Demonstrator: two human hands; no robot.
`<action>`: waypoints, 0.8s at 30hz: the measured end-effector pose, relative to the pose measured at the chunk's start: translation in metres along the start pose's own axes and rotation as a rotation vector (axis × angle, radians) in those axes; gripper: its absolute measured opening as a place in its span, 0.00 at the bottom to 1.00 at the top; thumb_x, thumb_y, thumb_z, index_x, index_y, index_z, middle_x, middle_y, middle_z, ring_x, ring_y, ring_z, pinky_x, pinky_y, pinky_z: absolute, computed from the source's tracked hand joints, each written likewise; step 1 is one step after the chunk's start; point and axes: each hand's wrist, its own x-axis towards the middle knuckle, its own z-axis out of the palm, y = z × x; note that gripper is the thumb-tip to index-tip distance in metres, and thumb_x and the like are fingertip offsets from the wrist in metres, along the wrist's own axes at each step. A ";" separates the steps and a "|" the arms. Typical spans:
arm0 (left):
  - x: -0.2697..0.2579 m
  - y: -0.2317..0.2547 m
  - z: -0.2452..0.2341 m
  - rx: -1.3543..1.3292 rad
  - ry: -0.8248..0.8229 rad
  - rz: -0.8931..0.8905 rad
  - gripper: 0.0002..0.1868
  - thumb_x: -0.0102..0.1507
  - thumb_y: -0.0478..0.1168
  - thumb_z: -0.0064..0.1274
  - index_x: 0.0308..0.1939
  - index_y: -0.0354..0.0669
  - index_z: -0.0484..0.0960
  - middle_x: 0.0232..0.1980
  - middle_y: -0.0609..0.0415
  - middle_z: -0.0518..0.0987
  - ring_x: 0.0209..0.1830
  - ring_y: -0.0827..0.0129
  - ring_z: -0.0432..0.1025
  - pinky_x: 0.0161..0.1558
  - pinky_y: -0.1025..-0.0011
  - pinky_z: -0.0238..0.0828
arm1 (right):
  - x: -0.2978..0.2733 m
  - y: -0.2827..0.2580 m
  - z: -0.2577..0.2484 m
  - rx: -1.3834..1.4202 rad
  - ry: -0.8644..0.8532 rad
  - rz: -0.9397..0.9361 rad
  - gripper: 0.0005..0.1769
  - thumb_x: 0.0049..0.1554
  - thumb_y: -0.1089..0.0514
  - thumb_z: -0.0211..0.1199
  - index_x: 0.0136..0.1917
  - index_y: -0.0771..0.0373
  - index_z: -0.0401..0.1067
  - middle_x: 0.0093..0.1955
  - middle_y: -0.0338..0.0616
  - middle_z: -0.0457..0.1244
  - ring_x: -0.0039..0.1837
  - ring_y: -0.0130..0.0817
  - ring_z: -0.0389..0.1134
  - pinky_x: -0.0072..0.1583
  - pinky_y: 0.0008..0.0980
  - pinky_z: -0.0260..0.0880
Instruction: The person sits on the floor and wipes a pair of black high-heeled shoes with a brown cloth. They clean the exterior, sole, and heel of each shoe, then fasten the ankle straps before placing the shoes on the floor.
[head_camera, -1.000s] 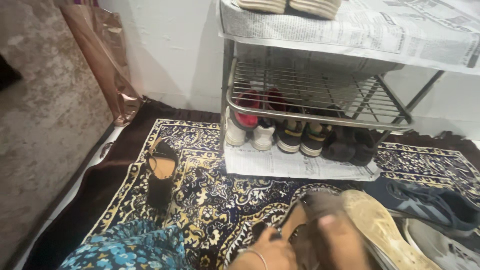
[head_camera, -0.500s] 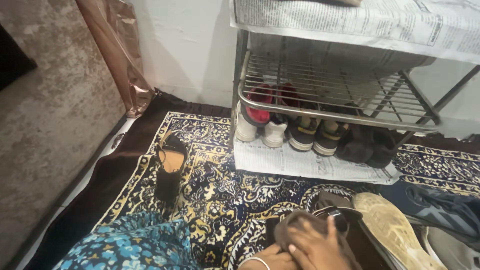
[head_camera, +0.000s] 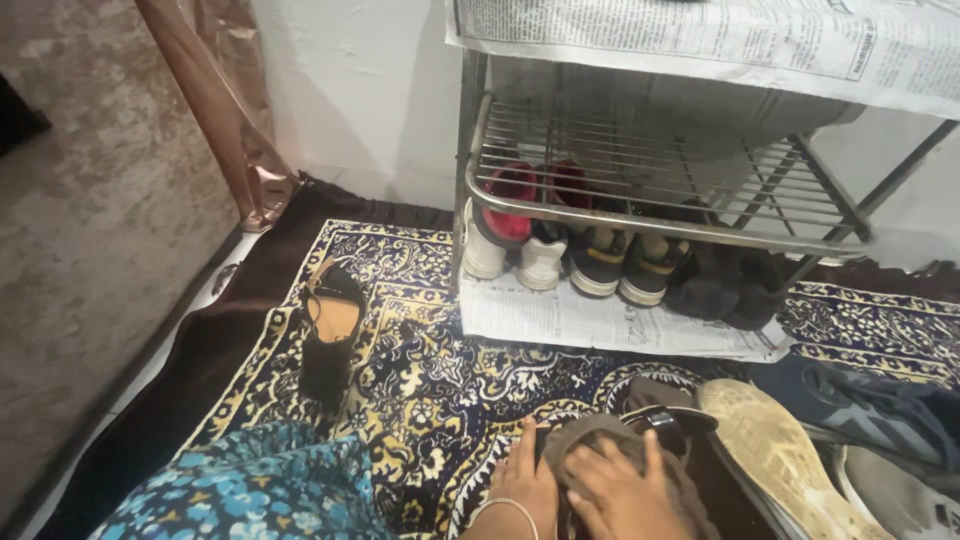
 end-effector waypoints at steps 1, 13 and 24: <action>0.001 -0.003 0.002 0.000 -0.012 -0.001 0.55 0.57 0.49 0.61 0.80 0.43 0.43 0.81 0.31 0.32 0.82 0.39 0.39 0.76 0.49 0.40 | -0.002 0.001 -0.014 -0.031 -0.049 0.114 0.29 0.58 0.39 0.53 0.70 0.46 0.67 0.76 0.33 0.56 0.80 0.39 0.47 0.74 0.74 0.24; 0.011 -0.009 0.012 0.036 0.003 -0.016 0.52 0.64 0.48 0.56 0.83 0.47 0.38 0.82 0.24 0.24 0.82 0.37 0.43 0.76 0.51 0.44 | -0.002 0.015 -0.019 -0.130 0.168 0.236 0.25 0.54 0.36 0.53 0.60 0.45 0.74 0.68 0.39 0.60 0.76 0.50 0.52 0.73 0.70 0.37; 0.023 -0.015 0.015 -0.004 0.025 -0.034 0.47 0.68 0.54 0.51 0.83 0.55 0.39 0.83 0.31 0.23 0.83 0.41 0.43 0.76 0.49 0.46 | -0.020 0.141 0.053 0.132 0.403 0.792 0.31 0.59 0.37 0.46 0.62 0.59 0.70 0.72 0.56 0.57 0.78 0.53 0.50 0.71 0.74 0.33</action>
